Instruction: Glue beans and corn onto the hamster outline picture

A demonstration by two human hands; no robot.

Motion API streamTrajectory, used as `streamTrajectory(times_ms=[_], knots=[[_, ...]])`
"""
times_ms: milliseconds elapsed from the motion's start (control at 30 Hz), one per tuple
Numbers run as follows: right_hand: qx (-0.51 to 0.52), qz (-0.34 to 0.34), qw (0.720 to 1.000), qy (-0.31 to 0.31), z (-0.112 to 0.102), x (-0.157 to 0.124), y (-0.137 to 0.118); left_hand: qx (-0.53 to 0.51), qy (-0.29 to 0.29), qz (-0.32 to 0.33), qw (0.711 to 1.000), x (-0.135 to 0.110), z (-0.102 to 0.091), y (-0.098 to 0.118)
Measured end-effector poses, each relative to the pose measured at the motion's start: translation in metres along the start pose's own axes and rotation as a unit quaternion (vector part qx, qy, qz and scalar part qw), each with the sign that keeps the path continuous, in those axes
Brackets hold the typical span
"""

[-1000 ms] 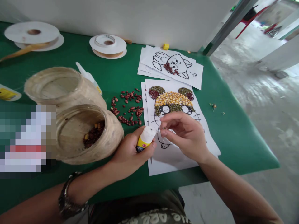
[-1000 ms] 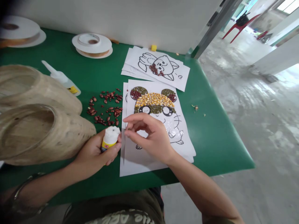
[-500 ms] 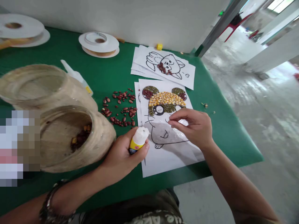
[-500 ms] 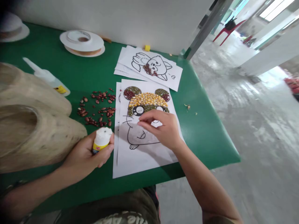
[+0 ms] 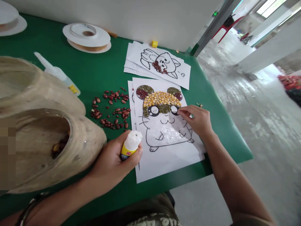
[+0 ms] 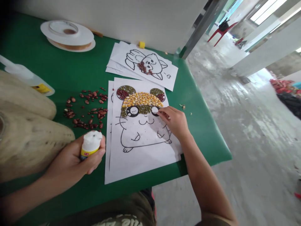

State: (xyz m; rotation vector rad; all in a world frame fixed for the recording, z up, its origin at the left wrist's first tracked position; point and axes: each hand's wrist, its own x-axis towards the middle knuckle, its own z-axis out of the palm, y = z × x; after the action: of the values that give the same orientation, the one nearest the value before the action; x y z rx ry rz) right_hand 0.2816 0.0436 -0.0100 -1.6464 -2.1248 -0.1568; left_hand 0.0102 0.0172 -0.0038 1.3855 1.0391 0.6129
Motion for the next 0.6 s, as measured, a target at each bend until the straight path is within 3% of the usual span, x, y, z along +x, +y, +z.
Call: streamTrajectory(times_ms=[233,600], knots=[[0.05,0.071,0.993,0.078,-0.003,-0.007,0.009,0.009,-0.004,-0.006,1.0,-0.001,0.0,-0.002],[0.081,0.067,0.994,0.017,0.001,-0.009,0.015,0.018,-0.001,-0.025,1.0,0.001,0.0,-0.002]])
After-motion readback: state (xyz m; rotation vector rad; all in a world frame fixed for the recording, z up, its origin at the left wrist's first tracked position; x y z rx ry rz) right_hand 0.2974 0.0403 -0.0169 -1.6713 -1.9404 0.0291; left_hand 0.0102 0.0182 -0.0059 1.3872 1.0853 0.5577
